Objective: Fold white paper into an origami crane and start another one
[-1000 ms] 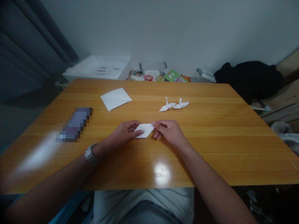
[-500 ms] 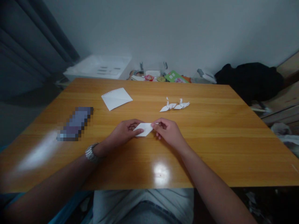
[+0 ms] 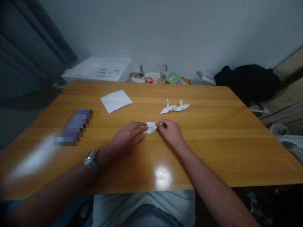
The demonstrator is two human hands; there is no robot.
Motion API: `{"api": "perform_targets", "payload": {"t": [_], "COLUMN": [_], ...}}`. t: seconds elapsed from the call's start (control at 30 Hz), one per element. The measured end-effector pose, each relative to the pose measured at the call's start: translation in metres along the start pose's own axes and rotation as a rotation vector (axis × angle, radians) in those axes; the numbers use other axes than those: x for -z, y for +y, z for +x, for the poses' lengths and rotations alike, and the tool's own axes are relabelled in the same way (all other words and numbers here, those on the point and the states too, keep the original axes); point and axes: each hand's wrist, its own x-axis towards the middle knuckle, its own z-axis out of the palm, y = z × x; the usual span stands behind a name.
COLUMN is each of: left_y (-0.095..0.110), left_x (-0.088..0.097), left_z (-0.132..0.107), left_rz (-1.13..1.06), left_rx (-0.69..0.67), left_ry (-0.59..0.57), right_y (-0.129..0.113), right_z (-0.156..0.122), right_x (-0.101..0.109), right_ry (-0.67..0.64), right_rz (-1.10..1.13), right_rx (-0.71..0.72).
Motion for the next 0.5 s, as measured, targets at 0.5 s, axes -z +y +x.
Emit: {"api": "perform_targets", "payload": {"t": [0.5], "left_y": [0.003], "left_x": [-0.005], "left_z": [-0.003], "left_rz": [0.184], "left_rx": [-0.095], "left_ry": [-0.155], "right_y": [-0.027], "right_z": [-0.019], "right_x": [-0.012], "right_ry": [-0.017], "right_rz": [-0.666], "right_rx": [0.460]}}
